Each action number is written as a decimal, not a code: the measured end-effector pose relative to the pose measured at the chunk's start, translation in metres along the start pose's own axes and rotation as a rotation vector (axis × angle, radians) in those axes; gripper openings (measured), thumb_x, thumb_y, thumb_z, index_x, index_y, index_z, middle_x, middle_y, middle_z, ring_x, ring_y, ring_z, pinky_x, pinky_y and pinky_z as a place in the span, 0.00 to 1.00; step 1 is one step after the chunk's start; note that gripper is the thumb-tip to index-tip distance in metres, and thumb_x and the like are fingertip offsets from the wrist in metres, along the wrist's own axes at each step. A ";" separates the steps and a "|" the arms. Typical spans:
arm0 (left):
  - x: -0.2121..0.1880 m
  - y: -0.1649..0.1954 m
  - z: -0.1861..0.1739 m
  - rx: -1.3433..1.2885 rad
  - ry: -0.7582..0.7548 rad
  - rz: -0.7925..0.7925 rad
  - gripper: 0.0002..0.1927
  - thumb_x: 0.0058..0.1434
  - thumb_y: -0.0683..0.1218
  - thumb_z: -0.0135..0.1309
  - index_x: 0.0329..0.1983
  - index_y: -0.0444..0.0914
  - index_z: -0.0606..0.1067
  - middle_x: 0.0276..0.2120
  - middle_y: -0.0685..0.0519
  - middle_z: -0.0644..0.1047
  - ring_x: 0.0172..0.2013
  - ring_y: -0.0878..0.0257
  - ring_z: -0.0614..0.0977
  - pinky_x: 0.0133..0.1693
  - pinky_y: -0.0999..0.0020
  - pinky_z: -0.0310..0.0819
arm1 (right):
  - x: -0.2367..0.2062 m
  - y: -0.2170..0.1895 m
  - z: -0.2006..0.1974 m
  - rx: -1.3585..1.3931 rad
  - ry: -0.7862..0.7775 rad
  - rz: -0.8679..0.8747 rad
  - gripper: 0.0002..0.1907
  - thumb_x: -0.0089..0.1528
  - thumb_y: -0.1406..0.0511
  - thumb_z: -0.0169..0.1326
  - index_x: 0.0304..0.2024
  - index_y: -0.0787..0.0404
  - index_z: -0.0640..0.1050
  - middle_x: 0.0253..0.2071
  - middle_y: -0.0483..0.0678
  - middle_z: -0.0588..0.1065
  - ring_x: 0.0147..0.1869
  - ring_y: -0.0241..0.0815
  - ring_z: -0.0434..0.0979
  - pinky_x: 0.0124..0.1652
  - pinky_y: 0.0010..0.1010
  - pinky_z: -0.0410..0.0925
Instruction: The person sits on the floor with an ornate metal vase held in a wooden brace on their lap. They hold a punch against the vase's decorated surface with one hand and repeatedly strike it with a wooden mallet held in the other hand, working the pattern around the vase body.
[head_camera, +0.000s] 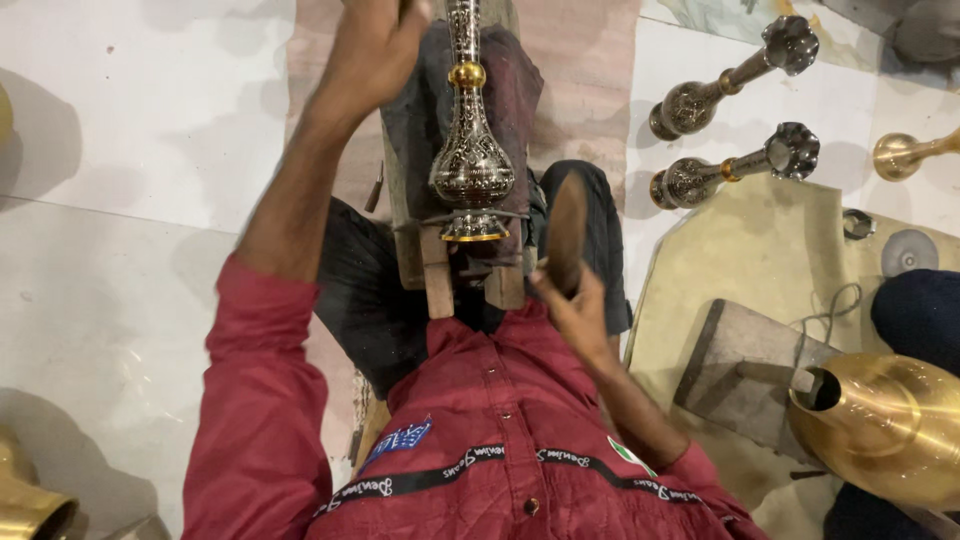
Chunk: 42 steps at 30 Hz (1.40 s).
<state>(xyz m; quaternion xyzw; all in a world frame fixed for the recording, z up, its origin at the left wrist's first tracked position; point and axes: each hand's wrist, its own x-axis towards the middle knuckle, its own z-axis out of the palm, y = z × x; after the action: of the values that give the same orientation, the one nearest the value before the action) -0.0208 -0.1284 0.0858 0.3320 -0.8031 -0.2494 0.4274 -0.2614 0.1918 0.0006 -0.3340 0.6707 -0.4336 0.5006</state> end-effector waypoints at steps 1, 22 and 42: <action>-0.012 0.018 -0.010 -0.199 -0.135 -0.007 0.07 0.73 0.38 0.45 0.45 0.29 0.73 0.37 0.41 0.75 0.38 0.53 0.77 0.44 0.56 0.74 | 0.005 -0.002 -0.007 0.019 -0.014 -0.046 0.14 0.64 0.65 0.61 0.50 0.63 0.75 0.33 0.47 0.72 0.31 0.36 0.67 0.31 0.28 0.62; -0.067 0.097 0.010 -0.375 -0.336 -0.267 0.25 0.65 0.41 0.62 0.65 0.42 0.72 0.45 0.48 0.84 0.42 0.61 0.88 0.43 0.66 0.89 | -0.006 -0.111 -0.042 -0.754 0.061 -0.618 0.33 0.66 0.69 0.58 0.73 0.59 0.64 0.51 0.59 0.71 0.52 0.57 0.77 0.51 0.43 0.71; -0.066 0.121 0.020 0.043 -0.338 0.078 0.22 0.65 0.44 0.64 0.62 0.40 0.75 0.41 0.45 0.83 0.36 0.56 0.88 0.39 0.61 0.84 | 0.014 -0.128 -0.059 -1.004 0.099 -0.816 0.35 0.63 0.73 0.58 0.74 0.54 0.70 0.53 0.55 0.72 0.56 0.54 0.73 0.56 0.45 0.66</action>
<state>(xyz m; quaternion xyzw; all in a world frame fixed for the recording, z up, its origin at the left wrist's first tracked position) -0.0497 0.0021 0.1239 0.2631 -0.8809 -0.2678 0.2883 -0.3198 0.1428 0.1199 -0.7351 0.6332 -0.2376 0.0472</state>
